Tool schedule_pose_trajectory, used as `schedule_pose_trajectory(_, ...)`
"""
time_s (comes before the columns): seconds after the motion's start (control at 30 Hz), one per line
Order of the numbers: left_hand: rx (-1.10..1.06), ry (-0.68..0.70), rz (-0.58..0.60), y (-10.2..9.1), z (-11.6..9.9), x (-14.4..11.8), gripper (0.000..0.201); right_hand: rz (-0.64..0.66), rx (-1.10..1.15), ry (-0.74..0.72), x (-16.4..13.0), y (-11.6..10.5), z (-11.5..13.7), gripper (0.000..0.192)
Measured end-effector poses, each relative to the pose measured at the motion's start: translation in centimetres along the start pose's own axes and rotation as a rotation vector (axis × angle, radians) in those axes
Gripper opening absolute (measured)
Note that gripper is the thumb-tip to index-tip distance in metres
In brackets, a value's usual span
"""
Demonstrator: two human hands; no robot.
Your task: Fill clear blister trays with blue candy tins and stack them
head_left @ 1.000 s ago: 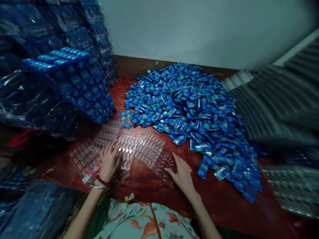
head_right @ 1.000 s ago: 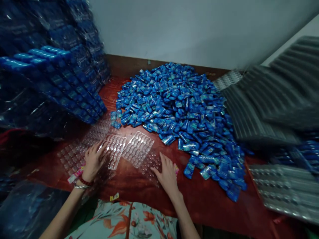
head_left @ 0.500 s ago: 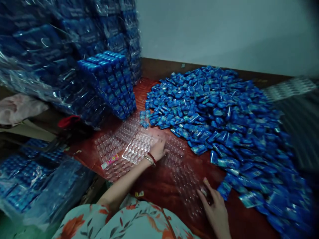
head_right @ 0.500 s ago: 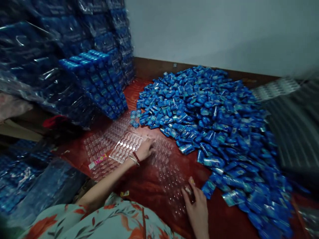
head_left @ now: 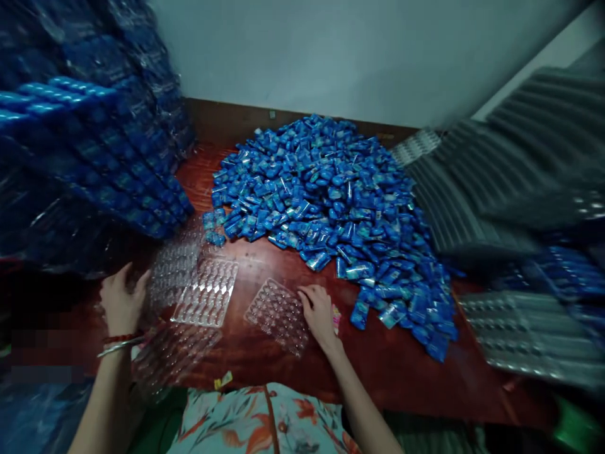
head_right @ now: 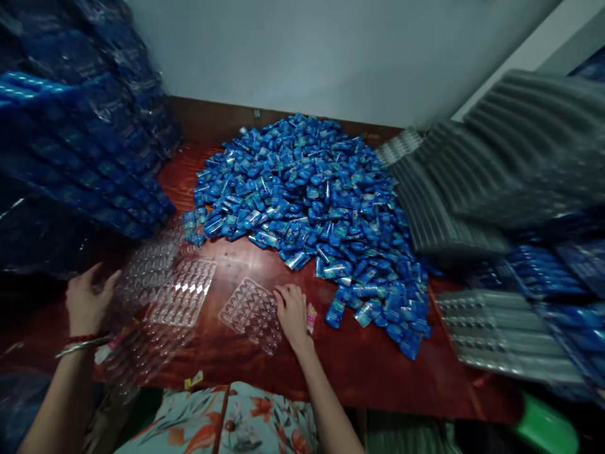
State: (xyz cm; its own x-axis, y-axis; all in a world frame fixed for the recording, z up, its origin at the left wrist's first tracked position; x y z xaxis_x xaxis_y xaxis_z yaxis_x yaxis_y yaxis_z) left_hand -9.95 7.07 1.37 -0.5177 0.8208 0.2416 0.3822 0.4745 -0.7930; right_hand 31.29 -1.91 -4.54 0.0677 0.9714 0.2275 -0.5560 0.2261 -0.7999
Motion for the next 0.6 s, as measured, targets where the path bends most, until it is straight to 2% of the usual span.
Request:
schedule_pose_trajectory(0.03, -0.036, 0.066, -0.071, 0.0, -1.5, -0.9, 0.043, -0.05, -0.047, 0.003, 1.1, -0.7, -0.3, 0.033)
schedule_pose_trajectory(0.1, -0.185, 0.215, -0.073, 0.9, -5.8, -3.5, 0.042, -0.112, -0.132, -0.006, 3.4, -2.2, -1.3, 0.038)
schedule_pose_trajectory(0.13, -0.274, 0.273, 0.023, 2.0, -8.2, -4.8, 0.039, -0.089, -0.166, -0.026, 4.4, -2.7, -1.9, 0.042)
schedule_pose_trajectory(0.2, -0.425, 0.419, 0.35, 5.3, -13.5, -7.5, 0.031, 0.033, -0.214, -0.079, 6.0, -3.0, -3.0, 0.047)
schedule_pose_trajectory(0.23, -0.451, 0.466, 0.457, 7.1, -15.9, -8.5, 0.029, 0.093, -0.23, -0.102, 6.4, -3.0, -3.4, 0.047)
schedule_pose_trajectory(0.3, -0.417, 0.484, 0.564, 10.8, -19.8, -9.7, 0.03, 0.16, -0.244, -0.139, 6.1, -2.6, -3.6, 0.045)
schedule_pose_trajectory(0.33, -0.353, 0.489, 0.581, 12.6, -21.3, -9.8, 0.032, 0.17, -0.244, -0.156, 5.5, -2.3, -3.5, 0.045)
schedule_pose_trajectory(0.4, -0.194, 0.484, 0.572, 15.6, -23.3, -9.6, 0.04, 0.177, -0.235, -0.18, 3.6, -1.7, -3.0, 0.048)
schedule_pose_trajectory(0.47, -0.094, 0.503, 0.583, 17.8, -24.2, -9.2, 0.044, 0.183, -0.23, -0.174, 1.3, -1.4, -2.5, 0.053)
schedule_pose_trajectory(0.53, -0.082, 0.541, 0.616, 19.0, -24.1, -9.0, 0.04, 0.199, -0.218, -0.149, -0.4, -1.5, -2.4, 0.057)
schedule_pose_trajectory(0.6, -0.111, 0.574, 0.64, 19.2, -23.5, -9.2, 0.029, 0.239, -0.171, -0.133, -1.1, -2.1, -2.6, 0.058)
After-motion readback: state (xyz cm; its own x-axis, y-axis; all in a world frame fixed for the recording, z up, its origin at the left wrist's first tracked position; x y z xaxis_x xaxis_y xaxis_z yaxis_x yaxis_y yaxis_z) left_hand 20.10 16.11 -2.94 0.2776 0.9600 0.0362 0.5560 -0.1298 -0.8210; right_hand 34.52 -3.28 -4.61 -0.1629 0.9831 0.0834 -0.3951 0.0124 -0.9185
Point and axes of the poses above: each hand's wrist, its own x-axis towards the middle knuckle, its own y-axis out of the palm, z = x × y, the point moved 3 cm from there along x, towards the middle knuckle, and after that the axes turned 8 degrees about -y, right-handed, at the moved point
